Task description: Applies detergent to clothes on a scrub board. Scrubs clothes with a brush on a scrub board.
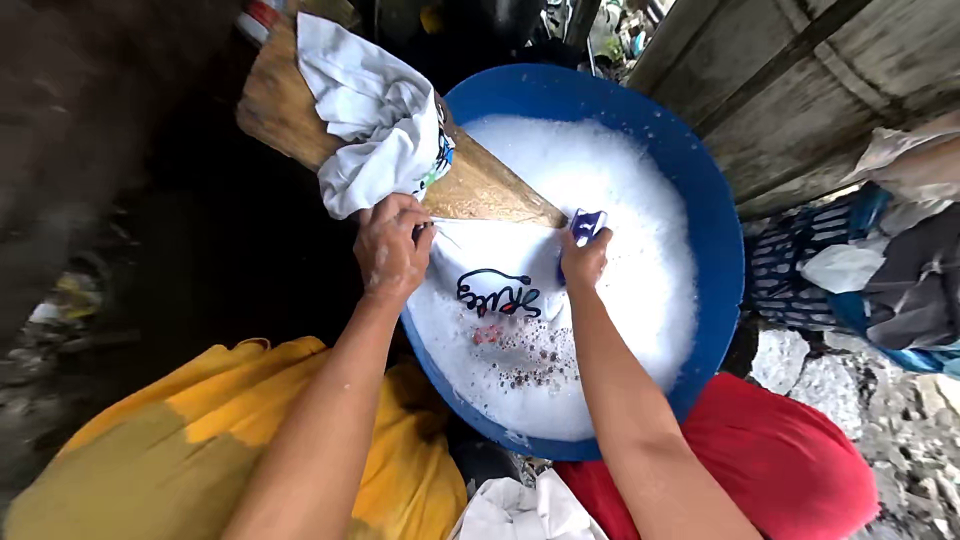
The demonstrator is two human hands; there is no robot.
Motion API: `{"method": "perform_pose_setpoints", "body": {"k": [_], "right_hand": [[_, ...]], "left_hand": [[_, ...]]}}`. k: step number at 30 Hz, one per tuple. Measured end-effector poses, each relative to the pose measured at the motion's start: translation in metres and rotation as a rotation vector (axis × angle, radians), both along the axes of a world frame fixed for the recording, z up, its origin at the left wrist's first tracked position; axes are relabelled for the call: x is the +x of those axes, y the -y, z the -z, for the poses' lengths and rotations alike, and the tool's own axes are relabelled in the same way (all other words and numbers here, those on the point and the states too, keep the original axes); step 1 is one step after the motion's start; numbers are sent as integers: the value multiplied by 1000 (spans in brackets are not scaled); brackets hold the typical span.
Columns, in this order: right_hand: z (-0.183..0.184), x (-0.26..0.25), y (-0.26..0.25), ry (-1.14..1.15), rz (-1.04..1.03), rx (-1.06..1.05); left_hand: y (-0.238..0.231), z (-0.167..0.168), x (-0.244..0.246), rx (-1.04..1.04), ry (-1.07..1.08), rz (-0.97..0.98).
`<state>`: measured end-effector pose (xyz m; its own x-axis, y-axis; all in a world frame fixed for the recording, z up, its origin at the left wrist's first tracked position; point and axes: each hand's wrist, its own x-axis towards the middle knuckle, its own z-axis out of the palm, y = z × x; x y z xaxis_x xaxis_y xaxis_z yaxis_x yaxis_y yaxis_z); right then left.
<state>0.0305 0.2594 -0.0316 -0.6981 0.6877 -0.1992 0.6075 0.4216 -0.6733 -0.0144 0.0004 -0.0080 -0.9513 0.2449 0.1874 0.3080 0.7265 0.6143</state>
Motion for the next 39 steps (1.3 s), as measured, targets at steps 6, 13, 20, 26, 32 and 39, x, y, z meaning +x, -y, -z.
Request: {"method": "perform_pose_setpoints", "body": {"k": [6, 13, 20, 26, 32, 39], "right_hand": [[-41, -17, 133, -127, -359, -15], [9, -1, -13, 6, 107, 40], [-37, -13, 128, -147, -409, 14], [5, 1, -10, 27, 84, 17], [-41, -15, 138, -126, -363, -25], [2, 13, -36, 97, -76, -80]], "left_hand": [[2, -1, 0, -9, 11, 6], [-1, 0, -1, 11, -29, -4], [2, -1, 1, -5, -4, 10], [2, -1, -1, -2, -7, 10], [3, -2, -1, -22, -3, 8], [3, 0, -2, -31, -6, 34]]}}
